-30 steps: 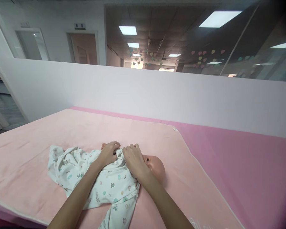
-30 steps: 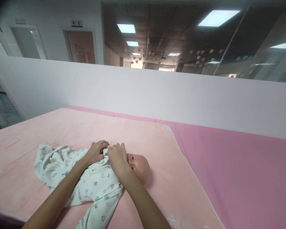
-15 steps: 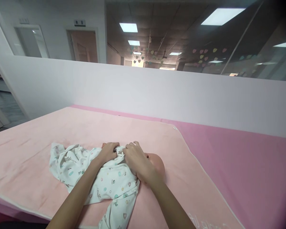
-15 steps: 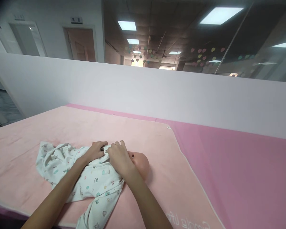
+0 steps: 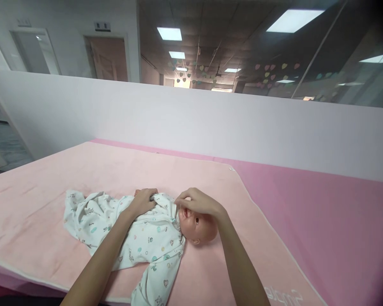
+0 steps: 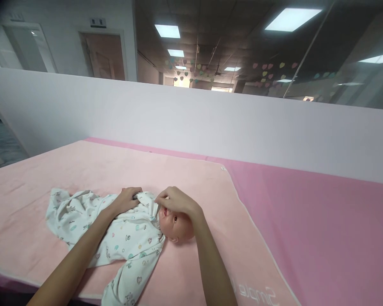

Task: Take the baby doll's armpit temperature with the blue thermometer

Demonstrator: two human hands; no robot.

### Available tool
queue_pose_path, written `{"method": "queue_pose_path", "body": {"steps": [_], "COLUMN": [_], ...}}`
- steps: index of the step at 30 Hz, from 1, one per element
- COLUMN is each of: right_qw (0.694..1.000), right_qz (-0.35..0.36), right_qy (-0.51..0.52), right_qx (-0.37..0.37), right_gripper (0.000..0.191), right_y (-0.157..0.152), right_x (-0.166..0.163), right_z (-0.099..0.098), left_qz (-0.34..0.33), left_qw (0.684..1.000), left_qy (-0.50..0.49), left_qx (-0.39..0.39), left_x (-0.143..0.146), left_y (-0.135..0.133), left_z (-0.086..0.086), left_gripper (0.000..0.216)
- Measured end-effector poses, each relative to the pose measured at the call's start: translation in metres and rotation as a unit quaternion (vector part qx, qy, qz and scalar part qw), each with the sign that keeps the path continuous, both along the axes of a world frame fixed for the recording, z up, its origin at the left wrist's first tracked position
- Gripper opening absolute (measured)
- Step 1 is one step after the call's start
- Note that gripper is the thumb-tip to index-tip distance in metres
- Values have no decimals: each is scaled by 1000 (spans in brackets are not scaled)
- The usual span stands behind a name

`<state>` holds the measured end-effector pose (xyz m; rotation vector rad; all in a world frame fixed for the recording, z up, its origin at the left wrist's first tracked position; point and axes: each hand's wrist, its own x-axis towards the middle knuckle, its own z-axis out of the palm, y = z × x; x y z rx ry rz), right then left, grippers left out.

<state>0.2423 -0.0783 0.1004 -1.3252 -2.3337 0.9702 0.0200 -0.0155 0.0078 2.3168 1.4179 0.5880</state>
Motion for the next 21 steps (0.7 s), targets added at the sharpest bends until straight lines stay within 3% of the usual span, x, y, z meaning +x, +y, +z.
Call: {"method": "queue_pose_path", "body": {"steps": [5,12,21], "right_qw": [987,984,977], "right_qz": [-87,-42,-34], "right_qy": [133,118,148], "right_qx": [-14,-130,-152], "right_gripper": [41,45,46], "right_y": [23,28,32], "right_x": [34,44,48], "right_z": [-13,-29,-31], "left_qz": [3,11,5], "left_qw": [1000,1000,1000], "left_qy": [-8,-9,-16], "left_qx": [11,-2,2], "left_x": [0,0,-1], "left_y": [-1,-2,0], "left_z": [-1,0,-2], "left_gripper": [16,17,18]}}
